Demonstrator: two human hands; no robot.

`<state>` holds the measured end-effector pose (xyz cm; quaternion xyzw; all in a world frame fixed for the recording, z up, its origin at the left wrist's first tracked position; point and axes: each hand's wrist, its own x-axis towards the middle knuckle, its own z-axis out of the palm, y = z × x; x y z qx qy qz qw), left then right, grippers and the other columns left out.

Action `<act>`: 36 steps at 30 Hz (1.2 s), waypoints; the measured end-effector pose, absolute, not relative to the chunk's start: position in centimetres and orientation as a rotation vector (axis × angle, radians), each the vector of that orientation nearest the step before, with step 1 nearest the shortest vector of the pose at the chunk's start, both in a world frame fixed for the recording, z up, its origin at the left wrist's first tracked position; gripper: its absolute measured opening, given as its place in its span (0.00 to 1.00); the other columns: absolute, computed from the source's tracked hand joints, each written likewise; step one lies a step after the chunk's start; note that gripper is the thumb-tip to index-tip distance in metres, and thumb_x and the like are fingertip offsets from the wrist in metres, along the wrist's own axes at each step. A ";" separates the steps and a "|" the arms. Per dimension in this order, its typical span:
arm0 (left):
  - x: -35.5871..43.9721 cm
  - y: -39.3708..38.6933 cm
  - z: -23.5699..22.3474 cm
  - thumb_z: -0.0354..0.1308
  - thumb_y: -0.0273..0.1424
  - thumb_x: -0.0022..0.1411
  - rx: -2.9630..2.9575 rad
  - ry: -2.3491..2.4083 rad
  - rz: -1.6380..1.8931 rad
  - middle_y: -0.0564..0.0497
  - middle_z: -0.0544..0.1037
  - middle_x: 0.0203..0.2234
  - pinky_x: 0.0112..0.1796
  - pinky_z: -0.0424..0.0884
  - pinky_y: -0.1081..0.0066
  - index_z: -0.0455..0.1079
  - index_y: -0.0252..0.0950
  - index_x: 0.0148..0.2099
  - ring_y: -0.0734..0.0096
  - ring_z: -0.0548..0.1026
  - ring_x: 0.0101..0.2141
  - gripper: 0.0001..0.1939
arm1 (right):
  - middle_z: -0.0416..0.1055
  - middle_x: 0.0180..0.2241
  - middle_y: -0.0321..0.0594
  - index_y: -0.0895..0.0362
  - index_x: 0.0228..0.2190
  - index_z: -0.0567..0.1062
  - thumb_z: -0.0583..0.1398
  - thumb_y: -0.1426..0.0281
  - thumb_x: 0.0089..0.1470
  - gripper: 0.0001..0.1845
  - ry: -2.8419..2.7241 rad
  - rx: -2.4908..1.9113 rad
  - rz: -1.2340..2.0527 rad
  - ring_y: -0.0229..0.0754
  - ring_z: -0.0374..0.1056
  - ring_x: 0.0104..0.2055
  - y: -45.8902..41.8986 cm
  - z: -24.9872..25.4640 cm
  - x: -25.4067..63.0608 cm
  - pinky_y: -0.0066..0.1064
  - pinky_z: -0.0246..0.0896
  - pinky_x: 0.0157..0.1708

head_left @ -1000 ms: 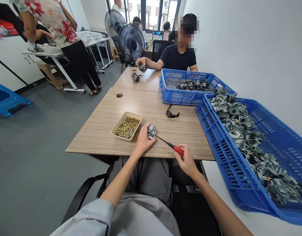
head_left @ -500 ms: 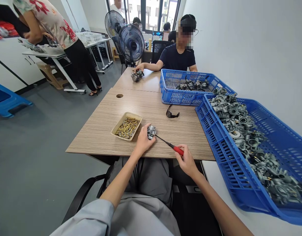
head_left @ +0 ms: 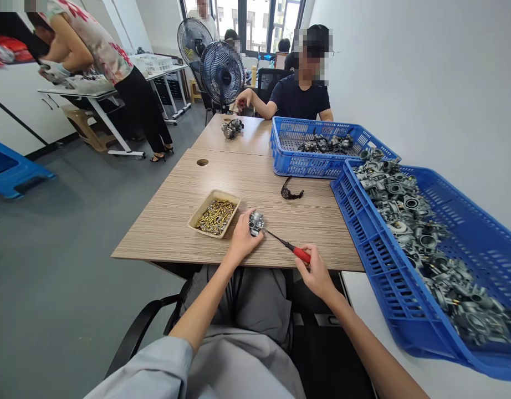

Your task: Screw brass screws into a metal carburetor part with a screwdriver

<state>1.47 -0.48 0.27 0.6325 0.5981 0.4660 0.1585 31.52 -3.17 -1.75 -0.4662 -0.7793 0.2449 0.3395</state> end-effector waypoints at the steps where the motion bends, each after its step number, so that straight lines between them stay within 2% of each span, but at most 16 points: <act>1: 1.5 -0.5 0.3 0.65 0.28 0.61 1.807 1.709 1.332 0.42 0.74 0.59 0.63 0.72 0.54 0.60 0.42 0.72 0.50 0.75 0.60 0.39 | 0.78 0.46 0.48 0.51 0.54 0.67 0.59 0.57 0.72 0.15 -2.028 -1.212 0.643 0.55 0.77 0.46 -3.2 -1.8 31.5 0.44 0.72 0.46; 11: 1.5 -0.4 0.0 0.65 0.28 0.61 1.808 1.718 1.351 0.41 0.74 0.58 0.62 0.72 0.54 0.61 0.42 0.72 0.50 0.75 0.60 0.39 | 0.79 0.43 0.47 0.51 0.49 0.70 0.55 0.56 0.75 0.13 -2.060 -1.233 0.542 0.55 0.76 0.42 -3.0 -1.6 31.5 0.45 0.72 0.44; 18: 1.5 -0.4 0.0 0.65 0.28 0.60 1.807 1.714 1.352 0.41 0.74 0.59 0.63 0.72 0.53 0.61 0.43 0.72 0.50 0.75 0.60 0.39 | 0.79 0.47 0.49 0.51 0.54 0.68 0.59 0.58 0.72 0.15 -2.043 -1.200 0.612 0.55 0.77 0.47 -3.2 -1.7 31.4 0.45 0.73 0.46; 28: 1.4 -0.4 -0.1 0.65 0.28 0.61 1.811 1.719 1.338 0.41 0.74 0.58 0.62 0.72 0.53 0.60 0.43 0.72 0.49 0.75 0.60 0.39 | 0.79 0.43 0.46 0.51 0.48 0.71 0.55 0.57 0.75 0.12 -2.080 -1.229 0.566 0.55 0.75 0.43 -3.1 -1.2 31.5 0.45 0.71 0.44; 36: 1.4 -0.4 -0.1 0.65 0.28 0.61 1.818 1.723 1.334 0.42 0.74 0.58 0.62 0.72 0.53 0.60 0.44 0.72 0.50 0.75 0.60 0.39 | 0.79 0.47 0.48 0.51 0.54 0.68 0.59 0.58 0.72 0.15 -2.054 -1.207 0.626 0.55 0.75 0.47 -3.2 -1.6 31.5 0.45 0.71 0.46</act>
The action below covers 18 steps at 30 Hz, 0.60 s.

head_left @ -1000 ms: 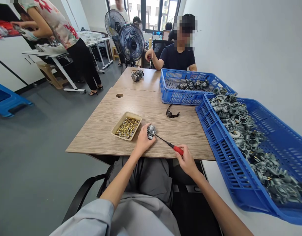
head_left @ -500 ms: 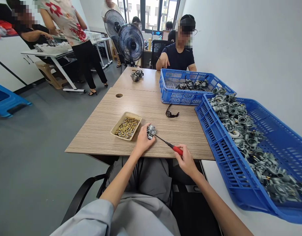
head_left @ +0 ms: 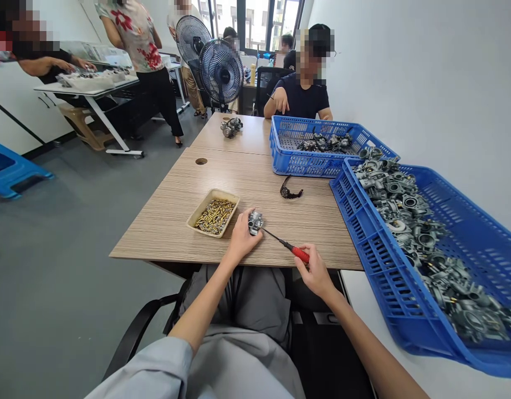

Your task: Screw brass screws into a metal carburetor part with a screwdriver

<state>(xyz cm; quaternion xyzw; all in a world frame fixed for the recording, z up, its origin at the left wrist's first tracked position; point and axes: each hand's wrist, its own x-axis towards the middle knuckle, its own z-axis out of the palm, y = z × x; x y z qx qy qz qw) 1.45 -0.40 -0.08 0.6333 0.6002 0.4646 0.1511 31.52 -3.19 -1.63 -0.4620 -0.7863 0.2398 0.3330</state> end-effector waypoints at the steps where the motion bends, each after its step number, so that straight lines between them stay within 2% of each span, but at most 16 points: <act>1: 1.5 -0.4 -0.1 0.65 0.28 0.61 1.817 1.726 1.334 0.42 0.74 0.58 0.62 0.72 0.54 0.60 0.44 0.72 0.50 0.75 0.60 0.39 | 0.79 0.47 0.48 0.51 0.54 0.68 0.59 0.58 0.72 0.15 -2.051 -1.206 0.631 0.55 0.75 0.46 -3.2 -1.7 31.5 0.45 0.71 0.46; 11: 1.5 -0.5 0.2 0.65 0.28 0.61 1.804 1.725 1.338 0.42 0.74 0.58 0.62 0.72 0.54 0.60 0.43 0.72 0.50 0.76 0.59 0.38 | 0.79 0.44 0.47 0.51 0.49 0.70 0.56 0.56 0.75 0.12 -2.061 -1.240 0.586 0.55 0.75 0.45 -3.2 -1.3 31.5 0.46 0.71 0.47; 18: 1.5 -0.5 0.1 0.66 0.28 0.61 1.807 1.729 1.328 0.42 0.74 0.58 0.62 0.72 0.54 0.61 0.43 0.72 0.50 0.76 0.60 0.39 | 0.79 0.47 0.48 0.51 0.51 0.70 0.57 0.57 0.74 0.13 -2.073 -1.227 0.574 0.56 0.75 0.46 -3.3 -1.3 31.4 0.46 0.71 0.48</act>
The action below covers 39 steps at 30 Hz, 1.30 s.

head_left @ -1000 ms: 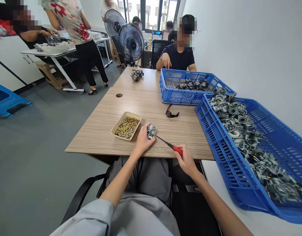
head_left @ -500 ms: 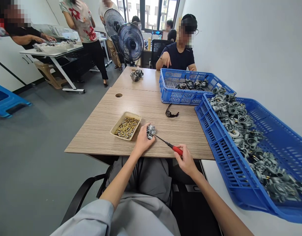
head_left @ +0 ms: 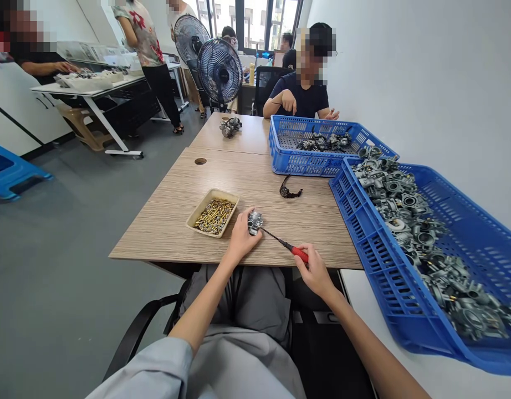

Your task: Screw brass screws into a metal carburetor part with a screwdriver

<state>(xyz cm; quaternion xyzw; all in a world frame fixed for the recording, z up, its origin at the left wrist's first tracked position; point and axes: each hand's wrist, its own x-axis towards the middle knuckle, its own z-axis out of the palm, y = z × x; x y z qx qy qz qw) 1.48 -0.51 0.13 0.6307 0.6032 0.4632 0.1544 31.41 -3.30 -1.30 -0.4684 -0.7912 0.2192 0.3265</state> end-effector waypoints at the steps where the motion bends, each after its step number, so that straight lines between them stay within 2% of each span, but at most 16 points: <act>1: 1.5 -0.5 0.1 0.66 0.28 0.61 1.808 1.728 1.325 0.42 0.74 0.58 0.62 0.72 0.54 0.61 0.43 0.72 0.50 0.76 0.60 0.39 | 0.79 0.47 0.48 0.51 0.52 0.70 0.58 0.57 0.73 0.13 -2.073 -1.223 0.575 0.56 0.75 0.47 -3.3 -1.3 31.4 0.47 0.71 0.48; 26: 1.5 -0.4 0.1 0.65 0.28 0.61 1.810 1.726 1.331 0.42 0.74 0.59 0.63 0.72 0.54 0.60 0.43 0.72 0.51 0.75 0.61 0.39 | 0.79 0.42 0.45 0.50 0.47 0.71 0.55 0.56 0.75 0.12 -2.093 -1.249 0.538 0.55 0.74 0.43 -3.2 -1.0 31.4 0.45 0.70 0.45; 33: 1.5 -0.5 0.2 0.65 0.28 0.62 1.815 1.730 1.330 0.41 0.74 0.59 0.64 0.71 0.53 0.60 0.43 0.72 0.50 0.75 0.61 0.39 | 0.80 0.43 0.46 0.50 0.47 0.71 0.55 0.56 0.75 0.12 -2.100 -1.253 0.548 0.55 0.74 0.43 -3.3 -1.0 31.3 0.45 0.70 0.45; 39: 1.6 -0.5 0.3 0.65 0.28 0.62 1.813 1.720 1.340 0.42 0.74 0.59 0.64 0.72 0.53 0.60 0.43 0.73 0.50 0.75 0.61 0.39 | 0.80 0.47 0.47 0.51 0.51 0.71 0.58 0.57 0.72 0.13 -2.099 -1.235 0.541 0.55 0.75 0.45 -3.4 -1.1 31.2 0.47 0.70 0.48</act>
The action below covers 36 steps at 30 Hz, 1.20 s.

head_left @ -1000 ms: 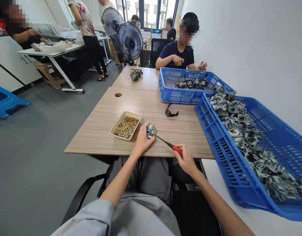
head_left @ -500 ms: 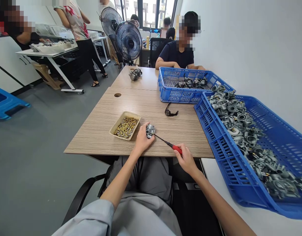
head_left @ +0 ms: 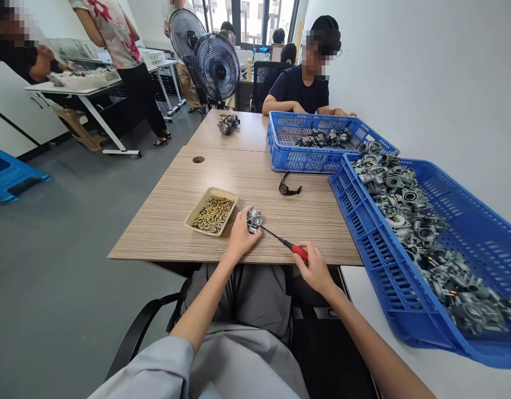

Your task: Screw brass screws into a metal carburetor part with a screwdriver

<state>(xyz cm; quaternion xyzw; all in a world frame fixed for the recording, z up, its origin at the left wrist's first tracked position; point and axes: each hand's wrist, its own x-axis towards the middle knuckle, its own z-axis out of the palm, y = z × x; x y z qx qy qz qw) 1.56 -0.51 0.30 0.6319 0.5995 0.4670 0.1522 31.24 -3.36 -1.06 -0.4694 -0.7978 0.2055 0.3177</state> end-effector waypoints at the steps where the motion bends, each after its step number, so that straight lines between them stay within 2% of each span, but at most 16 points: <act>1: 1.6 -0.5 0.3 0.65 0.28 0.62 1.814 1.721 1.338 0.41 0.74 0.59 0.64 0.72 0.53 0.60 0.43 0.73 0.50 0.75 0.61 0.39 | 0.80 0.47 0.47 0.51 0.51 0.71 0.59 0.58 0.72 0.13 -2.096 -1.236 0.543 0.55 0.75 0.45 -3.4 -1.1 31.2 0.47 0.71 0.48; 36: 1.5 -0.4 0.0 0.66 0.27 0.61 1.838 1.714 1.360 0.41 0.74 0.59 0.63 0.72 0.54 0.61 0.43 0.72 0.51 0.75 0.60 0.39 | 0.81 0.46 0.46 0.50 0.50 0.71 0.59 0.62 0.71 0.09 -2.161 -1.187 0.463 0.56 0.75 0.43 -3.5 -0.5 31.0 0.47 0.69 0.48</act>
